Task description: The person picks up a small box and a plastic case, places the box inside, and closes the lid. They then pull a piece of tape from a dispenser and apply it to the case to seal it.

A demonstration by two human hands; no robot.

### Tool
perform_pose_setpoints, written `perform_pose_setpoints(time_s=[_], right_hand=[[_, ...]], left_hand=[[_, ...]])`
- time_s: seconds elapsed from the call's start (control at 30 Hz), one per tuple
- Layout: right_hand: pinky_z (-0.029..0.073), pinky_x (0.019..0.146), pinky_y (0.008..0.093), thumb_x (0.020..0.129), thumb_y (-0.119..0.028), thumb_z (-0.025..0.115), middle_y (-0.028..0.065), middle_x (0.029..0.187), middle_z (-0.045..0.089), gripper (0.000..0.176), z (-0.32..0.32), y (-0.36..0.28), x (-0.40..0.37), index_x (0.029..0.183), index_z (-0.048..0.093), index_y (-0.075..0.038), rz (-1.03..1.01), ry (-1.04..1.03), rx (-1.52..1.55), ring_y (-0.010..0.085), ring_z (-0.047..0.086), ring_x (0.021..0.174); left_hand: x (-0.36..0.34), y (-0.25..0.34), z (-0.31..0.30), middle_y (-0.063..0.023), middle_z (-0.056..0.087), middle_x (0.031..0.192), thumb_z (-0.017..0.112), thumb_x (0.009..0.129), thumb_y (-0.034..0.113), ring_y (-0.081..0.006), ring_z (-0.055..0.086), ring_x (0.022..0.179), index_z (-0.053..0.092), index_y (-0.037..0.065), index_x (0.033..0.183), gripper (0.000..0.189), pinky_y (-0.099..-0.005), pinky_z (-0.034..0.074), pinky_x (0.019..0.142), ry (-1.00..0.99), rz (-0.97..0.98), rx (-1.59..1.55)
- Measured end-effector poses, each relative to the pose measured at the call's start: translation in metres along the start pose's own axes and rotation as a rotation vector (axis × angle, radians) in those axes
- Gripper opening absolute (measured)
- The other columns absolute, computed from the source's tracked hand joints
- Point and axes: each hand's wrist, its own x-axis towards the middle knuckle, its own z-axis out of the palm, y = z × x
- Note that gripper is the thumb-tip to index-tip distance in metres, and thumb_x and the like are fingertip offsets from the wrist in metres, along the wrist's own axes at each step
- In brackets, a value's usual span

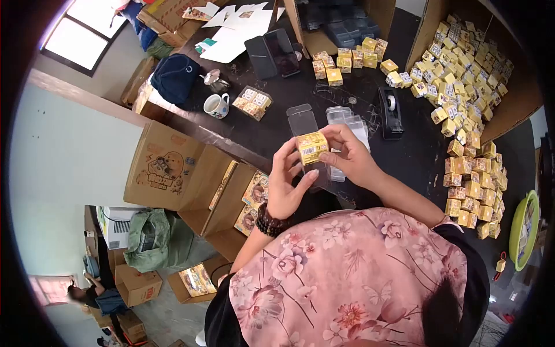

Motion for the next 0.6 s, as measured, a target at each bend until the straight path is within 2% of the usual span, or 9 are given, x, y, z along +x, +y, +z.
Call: perform_pose_setpoints(time_s=[0.03,0.07,0.17,0.23,0.3,0.4,0.43,0.5,0.6], right_hand=[[0.045,0.096,0.0295,0.093,-0.008,0.062,0.0067,0.12,0.053,0.039,0.0,-0.004,-0.001,0.126,0.043,-0.005,0.038,-0.023,-0.001,0.0148,0.054,0.113],[0.045,0.096,0.0299,0.094,-0.009,0.062,0.0063,0.12,0.054,0.035,-0.001,-0.007,-0.002,0.125,0.047,-0.004,0.073,-0.041,-0.005,0.0148,0.054,0.113],[0.045,0.096,0.0301,0.094,-0.011,0.061,0.0062,0.119,0.054,0.027,-0.011,-0.001,-0.004,0.12,0.054,-0.002,0.104,-0.135,-0.104,0.0151,0.054,0.113],[0.045,0.097,0.0308,0.094,-0.009,0.062,0.007,0.119,0.056,0.023,-0.01,0.0,-0.005,0.115,0.058,-0.001,0.131,-0.089,-0.053,0.0156,0.054,0.114],[0.048,0.084,0.0254,0.093,-0.011,0.065,0.002,0.106,0.062,0.022,-0.011,0.009,-0.003,0.112,0.059,-0.004,-0.086,0.027,-0.047,0.0096,0.06,0.097],[0.049,0.082,0.0248,0.091,-0.011,0.067,0.0022,0.102,0.063,0.023,-0.015,0.01,0.0,0.112,0.06,-0.004,-0.009,0.075,0.156,0.0091,0.06,0.094],[0.049,0.082,0.0248,0.091,-0.011,0.067,0.0022,0.102,0.063,0.023,-0.018,0.009,0.002,0.112,0.06,-0.004,-0.008,0.075,0.157,0.0091,0.06,0.094],[0.049,0.08,0.0239,0.089,-0.009,0.069,0.0043,0.103,0.065,0.018,-0.026,0.004,0.006,0.105,0.065,-0.003,0.166,-0.022,-0.028,0.0088,0.061,0.091],[0.049,0.078,0.0239,0.086,-0.009,0.071,0.0043,0.096,0.067,0.013,-0.029,0.002,0.008,0.097,0.068,-0.002,0.098,-0.025,-0.237,0.0084,0.062,0.087]], left_hand=[[0.007,0.0,-0.002,-0.0109,0.051,0.127,0.066,0.085,-0.007,-0.0174,0.055,0.115,0.046,-0.002,0.129,0.048,-0.0305,0.051,0.093,-0.084,-0.036,-0.018],[0.011,-0.001,-0.007,-0.0109,0.051,0.127,0.066,0.085,-0.007,-0.0174,0.055,0.115,0.046,-0.002,0.129,0.048,-0.0305,0.051,0.093,-0.086,-0.037,-0.021],[0.019,-0.011,-0.022,-0.0123,0.046,0.132,0.065,0.086,-0.006,-0.0162,0.054,0.116,0.049,-0.002,0.126,0.043,-0.0291,0.054,0.09,-0.314,-0.174,-0.024],[0.02,-0.008,-0.015,-0.0131,0.045,0.133,0.066,0.085,-0.006,-0.0168,0.055,0.113,0.048,0.0,0.125,0.044,-0.0283,0.053,0.088,-0.291,-0.131,0.05],[0.019,-0.011,-0.009,-0.0139,0.044,0.135,0.066,0.084,-0.006,-0.0174,0.056,0.109,0.048,0.001,0.124,0.045,-0.0275,0.053,0.085,-0.256,-0.082,0.131],[0.018,-0.02,0.0,-0.0151,0.046,0.129,0.068,0.083,-0.006,-0.019,0.056,0.108,0.028,0.007,0.128,0.062,-0.027,0.054,0.08,-0.144,-0.046,0.054],[0.017,-0.019,0.0,-0.0151,0.046,0.129,0.068,0.083,-0.006,-0.019,0.056,0.108,0.028,0.007,0.128,0.062,-0.027,0.054,0.08,-0.143,-0.047,0.054],[0.016,-0.018,0.002,-0.0146,0.047,0.127,0.068,0.083,-0.006,-0.0194,0.055,0.11,0.027,0.008,0.128,0.062,-0.0271,0.054,0.08,-0.208,-0.085,0.202],[0.016,-0.019,0.004,-0.013,0.049,0.126,0.068,0.083,-0.006,-0.0173,0.055,0.11,0.03,0.006,0.129,0.061,-0.025,0.054,0.077,-0.226,-0.09,0.255]])
